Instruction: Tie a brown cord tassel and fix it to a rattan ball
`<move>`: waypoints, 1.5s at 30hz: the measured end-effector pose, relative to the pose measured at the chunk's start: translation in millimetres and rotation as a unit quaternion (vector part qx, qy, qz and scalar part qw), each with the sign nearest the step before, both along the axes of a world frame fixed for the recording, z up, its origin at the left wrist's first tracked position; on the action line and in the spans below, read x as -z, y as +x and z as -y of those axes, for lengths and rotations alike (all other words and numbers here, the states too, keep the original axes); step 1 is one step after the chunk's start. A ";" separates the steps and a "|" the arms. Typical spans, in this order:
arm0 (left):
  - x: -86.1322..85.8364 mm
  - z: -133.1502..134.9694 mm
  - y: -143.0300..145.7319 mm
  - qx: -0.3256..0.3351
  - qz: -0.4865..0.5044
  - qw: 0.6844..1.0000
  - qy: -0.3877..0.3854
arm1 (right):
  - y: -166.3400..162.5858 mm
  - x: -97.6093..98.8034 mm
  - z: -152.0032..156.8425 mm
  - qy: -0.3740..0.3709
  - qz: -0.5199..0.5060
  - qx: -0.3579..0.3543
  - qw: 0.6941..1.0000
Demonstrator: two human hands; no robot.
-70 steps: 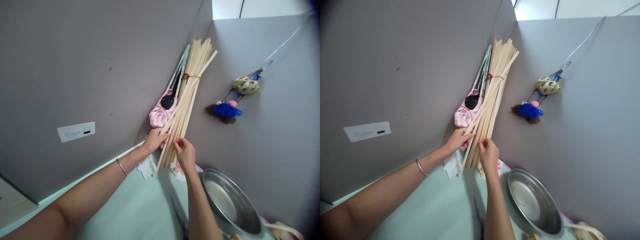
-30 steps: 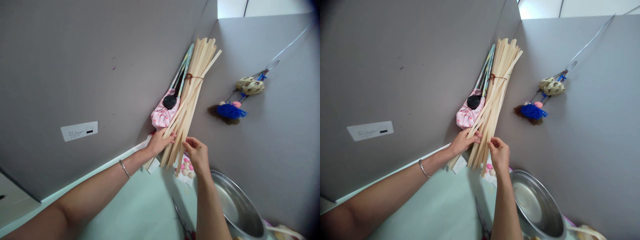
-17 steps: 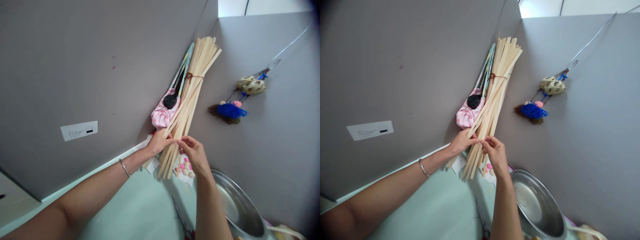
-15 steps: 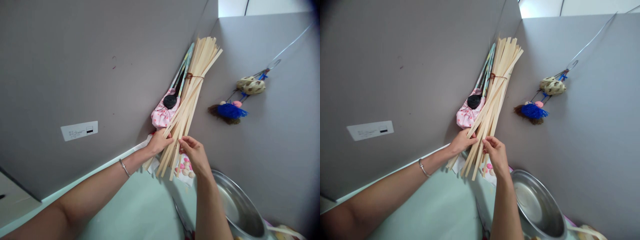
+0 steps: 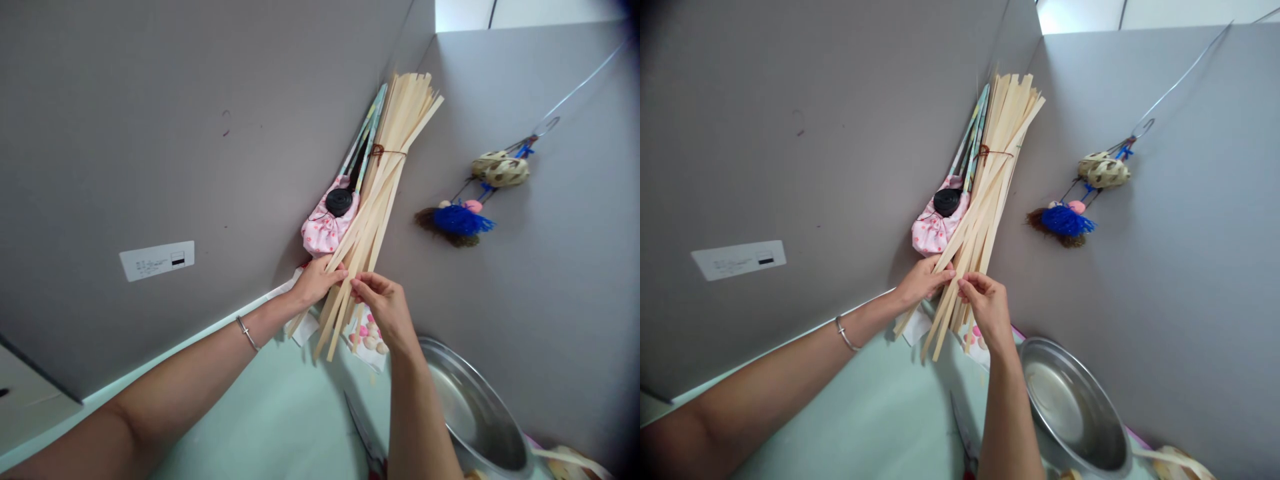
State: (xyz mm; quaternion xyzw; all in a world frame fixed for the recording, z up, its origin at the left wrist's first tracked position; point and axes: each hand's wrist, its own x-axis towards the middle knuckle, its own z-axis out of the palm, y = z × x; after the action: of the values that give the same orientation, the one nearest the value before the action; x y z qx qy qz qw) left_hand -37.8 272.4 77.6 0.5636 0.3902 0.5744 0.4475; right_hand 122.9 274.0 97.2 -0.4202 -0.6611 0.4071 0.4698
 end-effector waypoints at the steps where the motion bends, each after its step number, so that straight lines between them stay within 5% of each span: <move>1: -0.9 0.4 0.0 0.009 0.014 1.000 -0.005 | 0.4 -0.3 0.4 -0.006 -0.010 -0.003 1.000; 6: -2.8 -0.1 0.8 0.052 0.070 0.995 -0.050 | 2.7 0.7 -1.2 -0.011 -0.023 0.001 1.000; 19: 0.4 -3.1 -4.3 0.064 0.036 0.997 -0.026 | -6.3 2.6 -0.9 -0.016 -0.052 0.029 0.998; 28: -2.9 -1.2 -3.4 0.010 -0.010 1.000 -0.018 | -11.8 2.3 3.5 -0.003 -0.017 -0.009 1.000; 36: -5.3 0.7 -3.0 -0.009 -0.069 0.997 -0.029 | -5.0 4.9 -2.9 0.057 0.049 0.075 0.994; 38: -5.8 0.7 -3.5 -0.005 -0.056 0.998 -0.036 | 0.1 7.1 -4.8 0.120 0.124 0.170 0.970; 41: -5.0 -1.0 -2.7 0.006 -0.016 0.999 -0.052 | 2.7 9.1 -2.7 0.209 0.263 0.294 0.895; 45: -2.9 -2.8 -1.3 0.015 0.006 0.998 -0.054 | -2.5 10.9 3.3 0.261 0.345 0.341 0.835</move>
State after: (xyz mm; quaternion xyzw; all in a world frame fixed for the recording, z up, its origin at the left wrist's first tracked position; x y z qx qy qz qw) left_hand -39.1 275.2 80.6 0.5407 0.4093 0.5492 0.4883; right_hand 120.4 270.7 86.3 -0.5942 -0.6765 -0.1379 0.4126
